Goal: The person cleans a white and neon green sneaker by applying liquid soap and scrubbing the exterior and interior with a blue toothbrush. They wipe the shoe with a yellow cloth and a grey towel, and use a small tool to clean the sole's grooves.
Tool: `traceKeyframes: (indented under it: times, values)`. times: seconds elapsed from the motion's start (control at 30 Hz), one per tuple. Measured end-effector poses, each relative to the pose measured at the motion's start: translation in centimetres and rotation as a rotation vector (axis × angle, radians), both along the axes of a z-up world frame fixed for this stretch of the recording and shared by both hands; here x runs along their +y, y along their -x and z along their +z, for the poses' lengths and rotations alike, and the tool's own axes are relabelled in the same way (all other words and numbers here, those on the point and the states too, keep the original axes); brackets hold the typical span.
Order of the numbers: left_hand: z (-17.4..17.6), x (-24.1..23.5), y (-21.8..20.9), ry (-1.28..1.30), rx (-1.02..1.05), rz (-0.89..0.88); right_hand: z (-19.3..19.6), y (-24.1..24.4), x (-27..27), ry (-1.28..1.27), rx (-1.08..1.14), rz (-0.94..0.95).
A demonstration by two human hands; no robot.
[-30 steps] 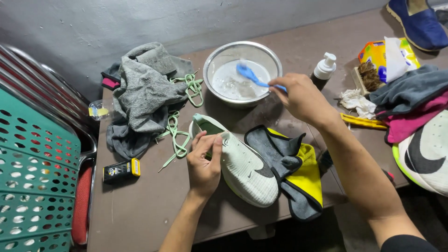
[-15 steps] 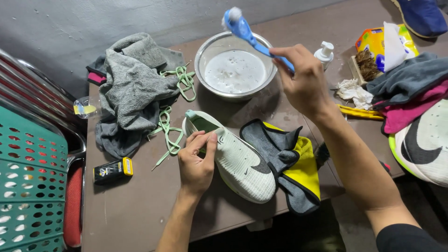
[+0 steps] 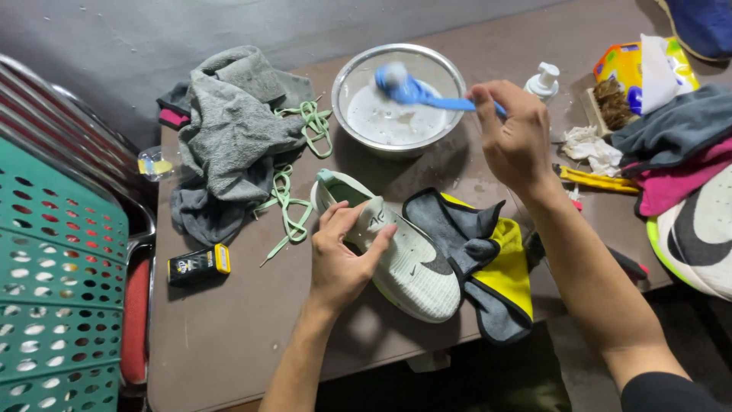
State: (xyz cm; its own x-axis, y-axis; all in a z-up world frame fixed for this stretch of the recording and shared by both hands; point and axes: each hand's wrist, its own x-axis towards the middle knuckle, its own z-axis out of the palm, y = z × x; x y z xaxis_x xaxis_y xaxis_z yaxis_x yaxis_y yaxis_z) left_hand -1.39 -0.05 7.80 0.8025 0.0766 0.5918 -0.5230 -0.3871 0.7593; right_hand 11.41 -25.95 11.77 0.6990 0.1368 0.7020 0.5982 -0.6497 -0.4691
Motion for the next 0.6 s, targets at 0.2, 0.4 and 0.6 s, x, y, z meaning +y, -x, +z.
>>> traceKeyframes:
  times: [0.2,0.4,0.6]
  values:
    - [-0.1,-0.3,0.1,-0.002,-0.016,-0.007,-3.2,1.2,1.9,0.023,-0.091,0.012]
    - [-0.5,-0.7,0.0,-0.008,-0.042,0.012,-3.5,1.9,4.5,0.074,-0.169,0.062]
    - [-0.9,-0.5,0.0,-0.022,-0.052,0.004,-5.3,-1.1,1.5,0.088,-0.158,0.013]
